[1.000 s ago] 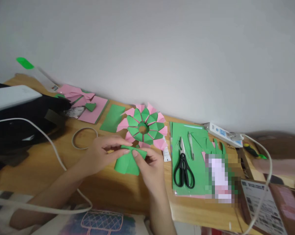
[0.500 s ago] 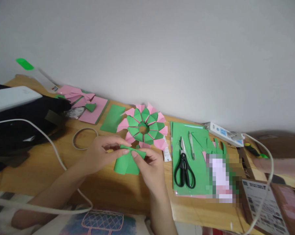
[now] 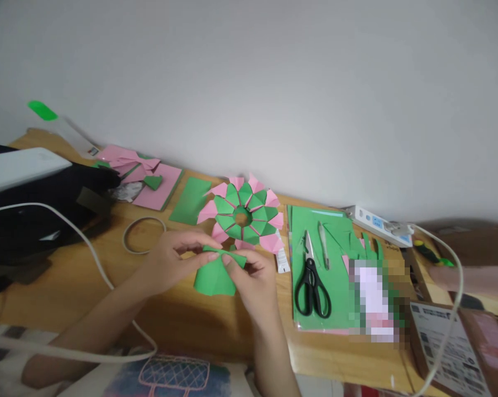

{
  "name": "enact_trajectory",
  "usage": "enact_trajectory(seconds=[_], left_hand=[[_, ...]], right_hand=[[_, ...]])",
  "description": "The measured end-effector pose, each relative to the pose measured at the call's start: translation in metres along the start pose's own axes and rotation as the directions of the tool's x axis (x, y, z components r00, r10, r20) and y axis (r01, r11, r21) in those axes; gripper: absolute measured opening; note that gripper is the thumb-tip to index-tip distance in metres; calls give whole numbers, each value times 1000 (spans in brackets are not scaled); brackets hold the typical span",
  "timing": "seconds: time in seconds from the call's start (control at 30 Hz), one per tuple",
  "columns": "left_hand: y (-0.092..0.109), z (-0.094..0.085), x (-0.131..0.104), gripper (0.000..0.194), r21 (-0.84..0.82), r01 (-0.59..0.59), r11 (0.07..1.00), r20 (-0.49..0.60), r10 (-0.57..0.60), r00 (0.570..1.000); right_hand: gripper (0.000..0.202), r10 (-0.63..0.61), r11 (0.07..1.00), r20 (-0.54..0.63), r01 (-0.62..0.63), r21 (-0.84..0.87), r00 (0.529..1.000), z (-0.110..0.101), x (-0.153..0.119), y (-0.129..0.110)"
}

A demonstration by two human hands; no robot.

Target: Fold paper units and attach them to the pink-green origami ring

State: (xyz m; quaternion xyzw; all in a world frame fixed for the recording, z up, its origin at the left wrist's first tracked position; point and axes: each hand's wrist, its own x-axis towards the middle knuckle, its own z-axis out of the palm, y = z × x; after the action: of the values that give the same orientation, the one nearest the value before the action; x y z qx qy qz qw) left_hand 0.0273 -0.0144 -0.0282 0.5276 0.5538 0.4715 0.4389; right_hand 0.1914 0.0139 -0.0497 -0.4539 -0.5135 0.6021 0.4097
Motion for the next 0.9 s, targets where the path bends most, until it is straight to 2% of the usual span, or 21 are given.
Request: enact_trajectory(seconds=[0.17,0.37,0.9], left_hand=[[-2,1,1,13,29,-10,1000,-3,10,1000],[-3,-2,1,13,78,47,996,62,-51,997],[-3,-3,3,18,34,120,992,106,-123,987]], right_hand=[[9,-1,999,2,1,-50,1000,-2,3,5],[6,2,995,68,5,-101,998,-9,4,9],[5,17,999,129,-11,-46,991,-12,5,3]])
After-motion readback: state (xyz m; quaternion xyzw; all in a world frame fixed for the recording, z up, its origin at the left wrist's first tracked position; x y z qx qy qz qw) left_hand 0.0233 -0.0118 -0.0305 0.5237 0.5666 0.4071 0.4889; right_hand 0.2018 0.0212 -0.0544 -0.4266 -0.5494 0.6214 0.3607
